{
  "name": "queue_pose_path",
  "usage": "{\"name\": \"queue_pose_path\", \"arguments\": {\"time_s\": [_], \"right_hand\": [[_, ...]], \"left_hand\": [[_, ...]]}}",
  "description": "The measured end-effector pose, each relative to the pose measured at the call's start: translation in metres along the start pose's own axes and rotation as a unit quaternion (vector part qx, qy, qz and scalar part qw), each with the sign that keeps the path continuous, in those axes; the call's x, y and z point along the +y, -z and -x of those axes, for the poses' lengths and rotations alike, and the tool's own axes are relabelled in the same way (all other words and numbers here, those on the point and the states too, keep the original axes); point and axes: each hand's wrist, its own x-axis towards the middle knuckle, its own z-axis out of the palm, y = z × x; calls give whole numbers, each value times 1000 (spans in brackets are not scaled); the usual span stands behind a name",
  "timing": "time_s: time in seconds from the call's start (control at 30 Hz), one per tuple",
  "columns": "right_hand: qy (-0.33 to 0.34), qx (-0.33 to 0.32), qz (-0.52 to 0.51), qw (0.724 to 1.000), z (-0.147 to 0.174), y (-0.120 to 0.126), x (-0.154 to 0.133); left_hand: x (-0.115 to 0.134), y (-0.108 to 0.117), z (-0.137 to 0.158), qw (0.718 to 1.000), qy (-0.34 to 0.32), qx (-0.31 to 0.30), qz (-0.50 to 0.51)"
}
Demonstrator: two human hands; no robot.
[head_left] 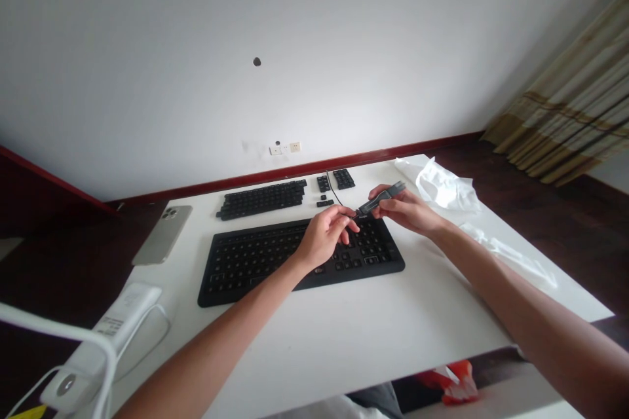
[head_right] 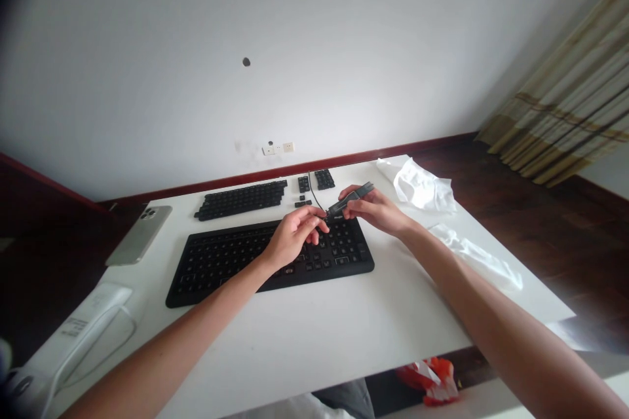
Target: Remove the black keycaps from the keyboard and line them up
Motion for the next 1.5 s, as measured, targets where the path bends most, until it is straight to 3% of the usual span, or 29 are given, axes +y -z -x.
{"name": "queue_pose_path", "arguments": {"time_s": [0.1,0.2,0.6,0.77,0.9,1.1,1.2,1.3,1.4,1.5], "right_hand": [[-1,-5,-31,1000,1,-5,1],[0,12,15,1000,2,-8,-2],[28,-4,46,999,4,1,-6],[8,-42,16,999,6,-3,-6],[2,1,-45,999,4,-11,-7],[37,174,-46,983,-2,-2,-14],[90,227,82,966,-2,10,-15],[129,238,178,946,-2,13,-14],[148,237,85,956,-4,8,-13],[123,212,-48,968,-4,2,-15]], "left_hand": [[-5,-1,-1,1000,0,2,18],[-6,-1,-1,1000,2,18,14],[14,-2,3,999,26,19,-32],[14,2,3,997,-6,36,-71],[16,1,3,992,-38,44,-113],[15,-4,7,968,-79,43,-233],[12,-6,7,952,-101,40,-285],[11,-14,4,927,-134,25,-351],[9,-29,-4,893,-144,-13,-425],[5,-47,-11,861,-129,-46,-491]]}}
